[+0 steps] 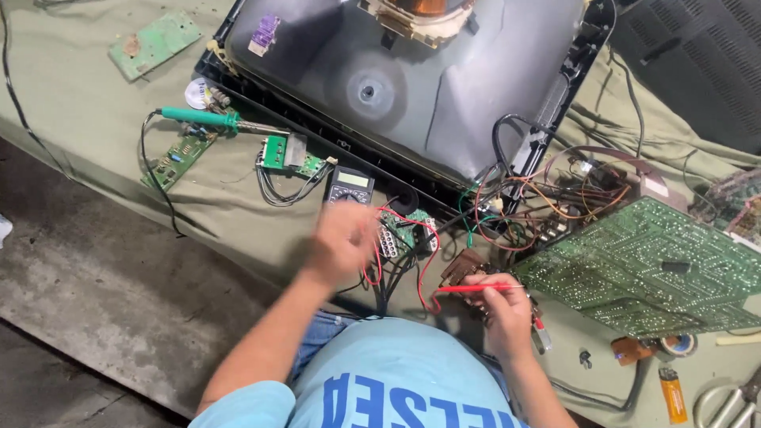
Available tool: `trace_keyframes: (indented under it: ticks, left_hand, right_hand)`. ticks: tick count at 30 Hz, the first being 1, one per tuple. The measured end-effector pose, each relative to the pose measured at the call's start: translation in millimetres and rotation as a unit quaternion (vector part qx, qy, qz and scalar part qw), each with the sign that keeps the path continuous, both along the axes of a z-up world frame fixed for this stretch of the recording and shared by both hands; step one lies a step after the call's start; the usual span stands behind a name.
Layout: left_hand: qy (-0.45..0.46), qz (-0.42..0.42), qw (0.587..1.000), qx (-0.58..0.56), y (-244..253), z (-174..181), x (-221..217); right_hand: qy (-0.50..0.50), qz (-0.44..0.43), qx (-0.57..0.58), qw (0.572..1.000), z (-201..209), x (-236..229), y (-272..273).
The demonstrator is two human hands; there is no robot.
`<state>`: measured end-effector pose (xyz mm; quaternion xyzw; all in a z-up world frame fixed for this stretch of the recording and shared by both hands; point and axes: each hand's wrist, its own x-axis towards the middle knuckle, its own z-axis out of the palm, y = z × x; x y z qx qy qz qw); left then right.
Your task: Repairing and testing the internal wiring and circuit boards of a CRT television using a multimeter and hand tools.
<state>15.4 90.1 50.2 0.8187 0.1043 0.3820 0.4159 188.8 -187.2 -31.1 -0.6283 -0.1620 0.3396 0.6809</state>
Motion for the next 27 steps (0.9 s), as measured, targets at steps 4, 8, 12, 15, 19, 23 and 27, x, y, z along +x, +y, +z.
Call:
trace_keyframes:
  ticks: [4, 8, 12, 15, 19, 23, 27]
  left_hand:
    - [0.193, 0.282, 0.928, 0.151, 62, -79, -39]
    - [0.398, 0.257, 0.877, 0.08, 78, -89, -49]
    - [0.386, 0.263, 0.882, 0.058, 82, -86, -45]
    - [0.193, 0.304, 0.933, -0.007, 98, -84, -52]
    - [0.051, 0.269, 0.941, -0.199, 112, -18, -56]
    - [-0.126, 0.201, 0.914, -0.33, 122, 28, -61]
    - [-0.193, 0.122, 0.878, -0.421, 111, 55, -65]
  right_hand:
    - [-0.059, -0.011, -0.029, 0.998, 5, 12, -8]
    - [-0.149, -0.002, -0.043, 0.988, 21, 13, 1]
    - [-0.176, -0.014, -0.049, 0.983, 35, 10, 5]
    - [-0.263, 0.006, -0.122, 0.957, 25, 25, 5]
    - [-0.238, 0.057, -0.21, 0.947, 41, 15, 27]
    - [-0.214, 0.064, -0.243, 0.944, 26, 10, 34]
    - [-0.178, 0.048, -0.186, 0.965, 14, 8, 31]
